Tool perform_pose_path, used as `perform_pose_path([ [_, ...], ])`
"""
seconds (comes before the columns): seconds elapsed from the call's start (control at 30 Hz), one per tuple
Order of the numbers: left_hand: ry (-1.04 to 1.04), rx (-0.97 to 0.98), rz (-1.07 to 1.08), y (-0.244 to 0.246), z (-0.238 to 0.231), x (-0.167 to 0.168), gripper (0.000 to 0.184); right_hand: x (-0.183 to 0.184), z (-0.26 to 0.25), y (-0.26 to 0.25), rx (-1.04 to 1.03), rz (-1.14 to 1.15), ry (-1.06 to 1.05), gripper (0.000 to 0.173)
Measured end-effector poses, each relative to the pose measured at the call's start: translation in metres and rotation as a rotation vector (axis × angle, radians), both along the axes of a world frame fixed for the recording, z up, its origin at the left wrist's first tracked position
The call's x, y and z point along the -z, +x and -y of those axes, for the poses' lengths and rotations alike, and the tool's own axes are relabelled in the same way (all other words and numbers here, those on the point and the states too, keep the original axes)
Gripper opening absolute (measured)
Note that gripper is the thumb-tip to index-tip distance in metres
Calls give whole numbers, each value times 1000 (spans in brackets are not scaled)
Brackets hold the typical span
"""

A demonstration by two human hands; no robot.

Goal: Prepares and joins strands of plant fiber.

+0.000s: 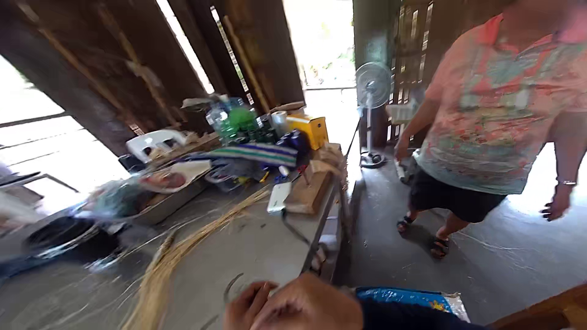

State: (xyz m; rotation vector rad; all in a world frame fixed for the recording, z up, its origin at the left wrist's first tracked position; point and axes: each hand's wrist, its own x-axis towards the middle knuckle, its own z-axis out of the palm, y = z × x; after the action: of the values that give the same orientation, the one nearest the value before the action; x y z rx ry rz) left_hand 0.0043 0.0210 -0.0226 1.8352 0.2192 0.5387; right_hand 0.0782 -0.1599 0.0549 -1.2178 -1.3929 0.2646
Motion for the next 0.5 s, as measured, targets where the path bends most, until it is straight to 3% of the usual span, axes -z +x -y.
perform_pose_path([
  [0.07, -154, -81, 83, 0, -3, 4, 20, 7, -1, 6, 8, -97, -76, 18],
  [0.2, -397, -204, 1, -5, 15, -38, 24, 21, -16, 10, 129, -314, -250, 23],
  [0.5, -411, -171, 99, -3, 19, -33, 23, 18, -39, 14, 222, -448, -397, 32],
])
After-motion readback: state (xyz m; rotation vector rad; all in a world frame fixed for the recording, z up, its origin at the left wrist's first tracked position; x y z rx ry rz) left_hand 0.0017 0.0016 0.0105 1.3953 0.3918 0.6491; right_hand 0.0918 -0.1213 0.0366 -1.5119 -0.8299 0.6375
